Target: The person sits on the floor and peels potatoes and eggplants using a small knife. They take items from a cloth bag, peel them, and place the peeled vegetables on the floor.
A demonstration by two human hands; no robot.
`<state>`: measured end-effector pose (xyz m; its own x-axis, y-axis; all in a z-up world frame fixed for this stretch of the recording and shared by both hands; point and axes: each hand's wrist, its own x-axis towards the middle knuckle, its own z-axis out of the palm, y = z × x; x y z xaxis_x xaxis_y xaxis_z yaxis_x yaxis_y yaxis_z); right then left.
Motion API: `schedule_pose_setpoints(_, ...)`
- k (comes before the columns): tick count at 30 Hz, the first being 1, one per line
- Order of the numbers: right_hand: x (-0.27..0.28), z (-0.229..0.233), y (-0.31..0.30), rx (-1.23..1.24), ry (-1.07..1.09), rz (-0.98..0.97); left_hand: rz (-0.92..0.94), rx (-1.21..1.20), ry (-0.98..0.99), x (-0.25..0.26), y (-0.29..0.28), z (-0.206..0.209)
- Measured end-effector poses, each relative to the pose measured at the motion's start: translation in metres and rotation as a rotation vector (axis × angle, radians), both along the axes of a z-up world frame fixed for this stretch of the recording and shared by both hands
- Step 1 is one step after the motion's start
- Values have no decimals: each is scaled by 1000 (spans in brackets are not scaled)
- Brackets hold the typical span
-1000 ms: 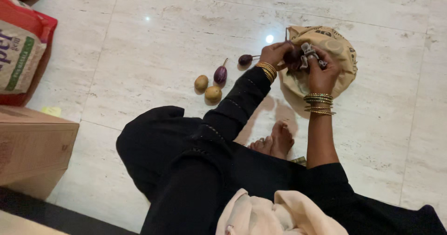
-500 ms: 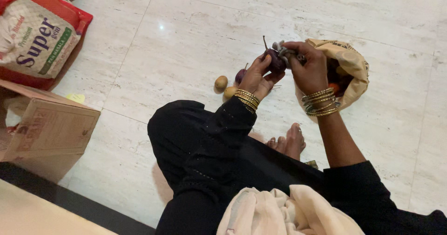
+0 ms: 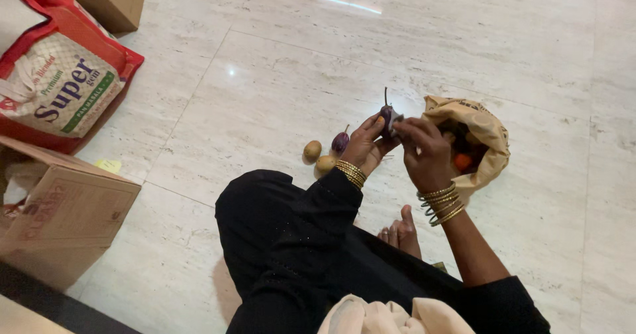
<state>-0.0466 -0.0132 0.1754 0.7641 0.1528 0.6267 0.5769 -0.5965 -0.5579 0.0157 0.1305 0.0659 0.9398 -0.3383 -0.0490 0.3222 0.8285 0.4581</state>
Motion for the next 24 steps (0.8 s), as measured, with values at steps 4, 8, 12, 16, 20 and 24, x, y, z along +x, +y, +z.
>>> schedule_pose_setpoints(4, -1, -8, 6, -44, -11, -23, 41, 40, 0, 0, 0, 1)
schedule_pose_setpoints(8, 10, -15, -4, 128, 83, -32, -38, 134, -17, -9, 0, 8)
schedule_pose_setpoints(12, 13, -18, -8, 194, 106, -2, -75, 120, -51, -5, 0, 5)
schedule_pose_setpoints(16, 7, -20, 1, -29, -50, -22, 58, 101, 77, 3, 1, -5)
schedule_pose_setpoints(20, 7, -23, 4, -5, -40, -29, 54, 84, 65, 3, 5, -11)
schedule_pose_setpoints(24, 15, -24, -5, 153, 68, -48, -46, 284, 75, -5, 3, -7)
